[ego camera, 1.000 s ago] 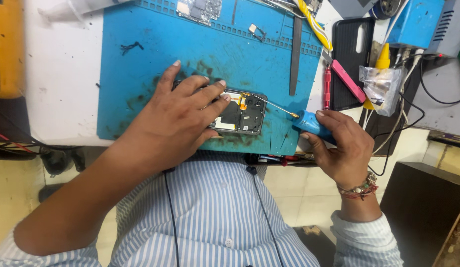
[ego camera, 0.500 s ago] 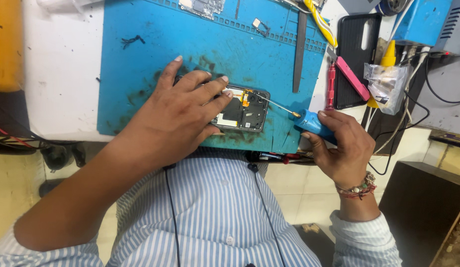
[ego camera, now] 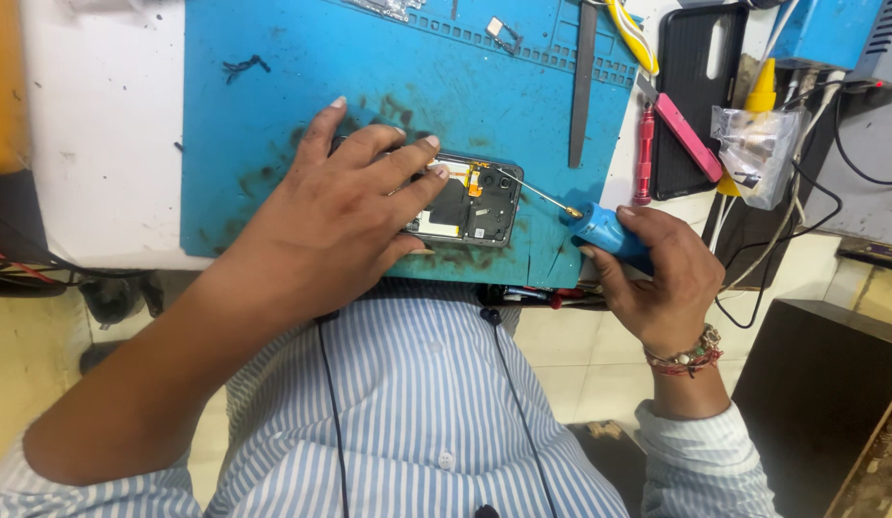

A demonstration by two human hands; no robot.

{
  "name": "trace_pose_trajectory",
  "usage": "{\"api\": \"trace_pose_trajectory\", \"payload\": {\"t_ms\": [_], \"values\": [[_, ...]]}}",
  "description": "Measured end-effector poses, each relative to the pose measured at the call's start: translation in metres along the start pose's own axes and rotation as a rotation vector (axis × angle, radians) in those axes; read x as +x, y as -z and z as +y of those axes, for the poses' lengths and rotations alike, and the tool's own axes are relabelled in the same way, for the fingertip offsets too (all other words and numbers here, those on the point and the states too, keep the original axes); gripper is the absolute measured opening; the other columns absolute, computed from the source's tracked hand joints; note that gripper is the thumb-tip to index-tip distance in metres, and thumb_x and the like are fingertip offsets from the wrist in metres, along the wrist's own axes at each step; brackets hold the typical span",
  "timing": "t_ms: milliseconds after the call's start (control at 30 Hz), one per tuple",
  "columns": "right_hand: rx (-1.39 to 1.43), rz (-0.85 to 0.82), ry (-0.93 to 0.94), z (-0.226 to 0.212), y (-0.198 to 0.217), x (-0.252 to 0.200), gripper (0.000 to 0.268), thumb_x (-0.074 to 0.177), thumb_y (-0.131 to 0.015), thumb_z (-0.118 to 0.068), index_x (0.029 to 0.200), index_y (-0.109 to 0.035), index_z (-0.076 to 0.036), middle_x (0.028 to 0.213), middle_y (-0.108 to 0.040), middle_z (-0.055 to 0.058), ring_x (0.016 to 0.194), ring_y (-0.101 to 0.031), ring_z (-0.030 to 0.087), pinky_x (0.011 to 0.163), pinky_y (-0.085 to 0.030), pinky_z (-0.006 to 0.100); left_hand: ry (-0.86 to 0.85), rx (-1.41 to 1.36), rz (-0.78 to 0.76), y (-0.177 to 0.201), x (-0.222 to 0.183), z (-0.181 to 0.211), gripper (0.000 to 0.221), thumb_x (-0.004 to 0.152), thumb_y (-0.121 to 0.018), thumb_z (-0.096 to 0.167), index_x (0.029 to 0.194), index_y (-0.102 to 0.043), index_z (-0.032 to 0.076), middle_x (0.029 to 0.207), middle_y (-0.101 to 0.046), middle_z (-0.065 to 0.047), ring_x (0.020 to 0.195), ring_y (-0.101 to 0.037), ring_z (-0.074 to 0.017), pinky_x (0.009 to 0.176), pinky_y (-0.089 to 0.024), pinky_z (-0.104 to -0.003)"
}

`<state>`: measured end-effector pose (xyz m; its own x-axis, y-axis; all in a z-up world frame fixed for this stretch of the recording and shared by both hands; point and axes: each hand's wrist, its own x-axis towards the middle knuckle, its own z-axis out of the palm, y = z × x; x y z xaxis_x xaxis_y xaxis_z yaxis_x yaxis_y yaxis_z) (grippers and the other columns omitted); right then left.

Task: The person uses a blue electric screwdriver to remove screws from the internal frame of a disassembled smartphone. They then remove the back cover and use the screwdriver to unscrew components from the back cover itself. Finally, the person picks up a separate black smartphone and peels off a protective film from its screen.

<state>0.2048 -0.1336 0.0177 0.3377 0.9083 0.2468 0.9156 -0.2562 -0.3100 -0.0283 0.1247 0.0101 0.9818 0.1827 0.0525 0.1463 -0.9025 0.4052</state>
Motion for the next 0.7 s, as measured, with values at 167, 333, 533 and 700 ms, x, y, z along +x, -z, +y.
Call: {"api": "trace_pose_trajectory", "payload": {"t_ms": [167, 333, 533, 700], "values": [[-0.033, -0.018, 0.012, -0.0007, 0.0007, 0.0010, 0.043, 0.090, -0.090, -0.020, 0.124, -0.067, -0.006, 0.118, -0.071, 0.015, 0.101, -0.073, 0.030, 0.086, -0.059, 0.037, -0.006, 0.020, 0.001, 0.0007, -0.0004, 0.0005, 0.063, 0.085, -0.071, 0.041, 0.139, -0.062, 0.009, 0.145, -0.055, -0.011, 0.132, -0.047, -0.0287, 0.118, -0.022, -0.061], [-0.095, -0.053, -0.002, -0.0010, -0.0015, 0.0009, 0.042, 0.093, -0.086, -0.024, 0.124, -0.067, -0.005, 0.114, -0.070, 0.015, 0.092, -0.071, 0.031, 0.075, -0.057, 0.039, -0.006, 0.022, -0.002, 0.0006, -0.0006, 0.0003, 0.062, 0.085, -0.071, 0.040, 0.138, -0.062, 0.009, 0.146, -0.055, -0.011, 0.133, -0.047, -0.0284, 0.118, -0.022, -0.061], [-0.083, -0.056, 0.025, -0.0013, -0.0017, -0.0016, 0.041, 0.097, -0.084, -0.026, 0.126, -0.065, -0.005, 0.117, -0.069, 0.016, 0.095, -0.072, 0.033, 0.078, -0.057, 0.039, 0.002, 0.015, -0.014, -0.0005, -0.0004, -0.0002, 0.064, 0.085, -0.071, 0.040, 0.140, -0.061, 0.010, 0.146, -0.056, -0.009, 0.133, -0.046, -0.0283, 0.119, -0.020, -0.060], [-0.068, -0.044, 0.023, -0.0017, -0.0023, -0.0015, 0.040, 0.097, -0.084, -0.026, 0.126, -0.066, -0.005, 0.117, -0.070, 0.015, 0.095, -0.072, 0.032, 0.076, -0.057, 0.037, -0.001, 0.019, -0.012, -0.0008, -0.0005, 0.0001, 0.064, 0.085, -0.071, 0.040, 0.140, -0.061, 0.009, 0.146, -0.055, -0.009, 0.134, -0.046, -0.0288, 0.119, -0.021, -0.060]]}}
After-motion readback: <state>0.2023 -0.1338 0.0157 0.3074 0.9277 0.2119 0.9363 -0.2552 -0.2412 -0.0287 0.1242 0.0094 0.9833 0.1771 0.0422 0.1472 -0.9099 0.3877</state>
